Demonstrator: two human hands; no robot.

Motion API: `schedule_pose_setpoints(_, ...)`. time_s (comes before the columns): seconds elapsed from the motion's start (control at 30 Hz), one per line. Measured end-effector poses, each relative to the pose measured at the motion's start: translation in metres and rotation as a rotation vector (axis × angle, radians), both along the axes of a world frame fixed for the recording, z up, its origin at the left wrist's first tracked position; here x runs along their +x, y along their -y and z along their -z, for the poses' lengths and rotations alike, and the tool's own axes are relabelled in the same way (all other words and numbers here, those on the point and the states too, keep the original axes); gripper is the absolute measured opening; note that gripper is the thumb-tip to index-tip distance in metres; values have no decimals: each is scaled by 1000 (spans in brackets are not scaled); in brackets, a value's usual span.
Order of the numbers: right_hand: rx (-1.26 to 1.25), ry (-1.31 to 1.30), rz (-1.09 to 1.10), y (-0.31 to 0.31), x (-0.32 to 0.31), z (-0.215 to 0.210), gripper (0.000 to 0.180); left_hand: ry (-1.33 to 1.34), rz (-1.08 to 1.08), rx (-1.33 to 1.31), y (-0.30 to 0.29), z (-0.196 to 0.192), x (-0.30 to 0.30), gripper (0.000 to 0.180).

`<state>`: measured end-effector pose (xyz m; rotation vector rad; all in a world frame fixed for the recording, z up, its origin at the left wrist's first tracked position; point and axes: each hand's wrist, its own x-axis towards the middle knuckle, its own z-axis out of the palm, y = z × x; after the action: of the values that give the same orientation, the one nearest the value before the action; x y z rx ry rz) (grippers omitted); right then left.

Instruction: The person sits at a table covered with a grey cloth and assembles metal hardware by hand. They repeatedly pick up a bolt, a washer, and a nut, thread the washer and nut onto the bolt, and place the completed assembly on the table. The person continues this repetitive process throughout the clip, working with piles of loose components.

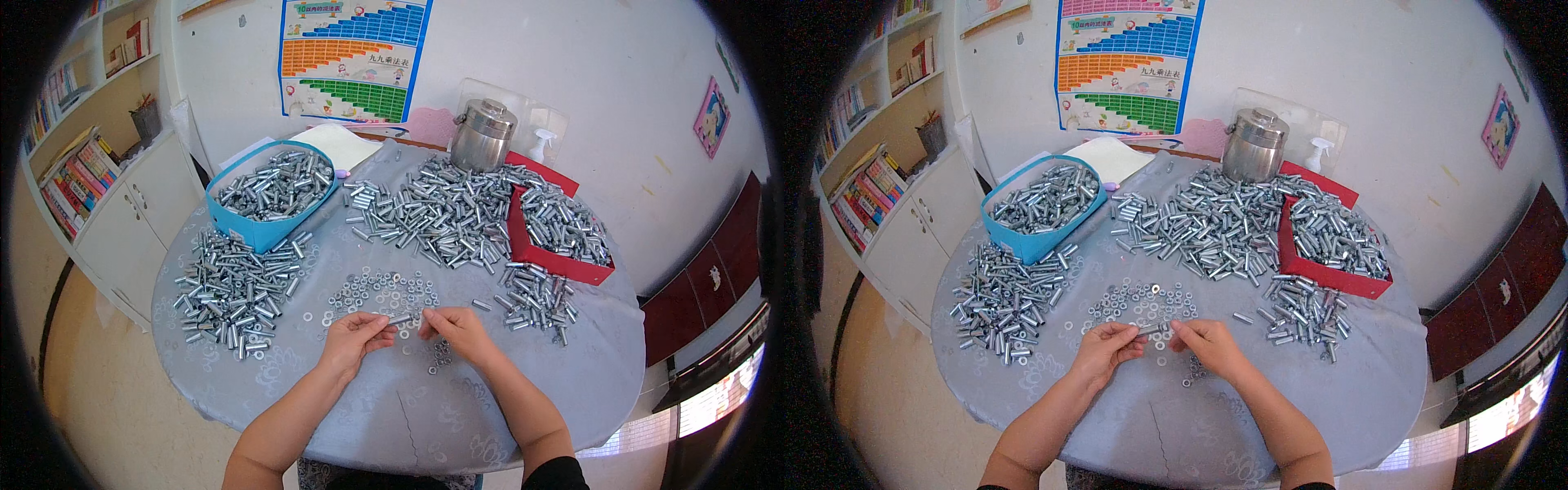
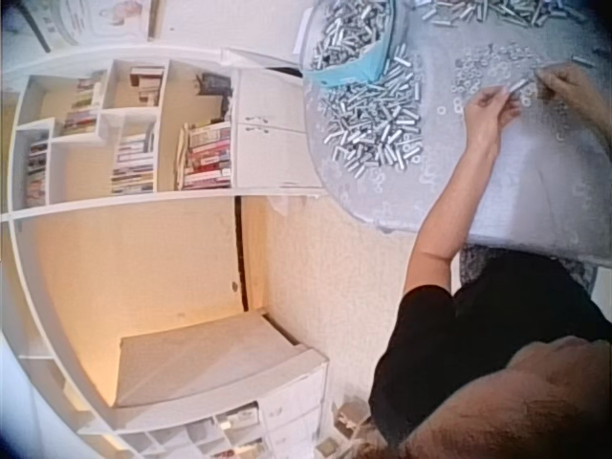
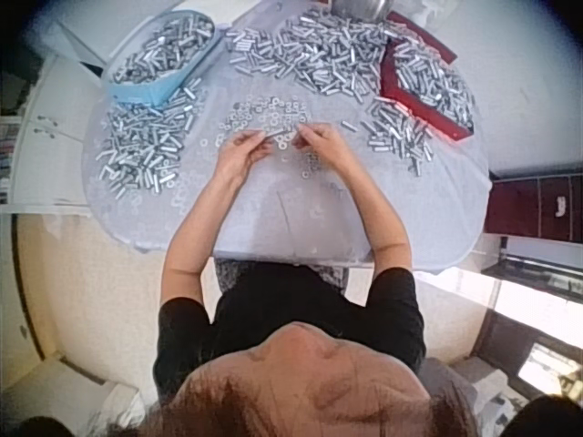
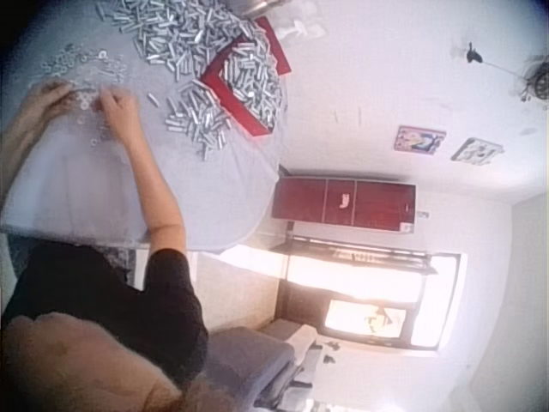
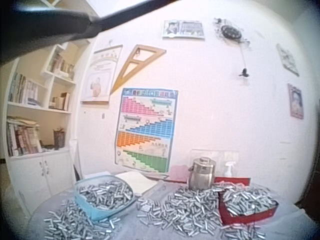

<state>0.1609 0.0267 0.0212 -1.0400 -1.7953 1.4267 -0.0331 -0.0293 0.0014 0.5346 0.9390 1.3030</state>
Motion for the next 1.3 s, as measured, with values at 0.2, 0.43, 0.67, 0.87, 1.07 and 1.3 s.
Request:
schedule_pose_setpoints(0.2, 35, -78, -5, 3, -3, -3, 39, 10, -9, 8, -1, 3, 0, 14)
schedule_pose_setpoints(0.43, -17, -13, -64, 1, 0, -3, 38, -3, -27, -6, 0, 2, -1, 15)
schedule_pose_setpoints(0.67, -44, 93, -149, -7, 10, 1, 32, -49, -46, 2, -1, 2, 2, 14)
schedule_pose_setpoints(0.87, 194, 3, -143, 13, -7, -6, 23, -150, 17, 124, 2, 9, 4, 14)
schedule_pose_setpoints(1.07, 367, 246, 122, -5, 13, -10, 27, -174, 16, 199, 2, -5, 11, 18)
schedule_pose_setpoints(1.3, 754, 587, 956, -64, 130, -17, 15, -240, -42, 174, -1, -3, -3, 20)
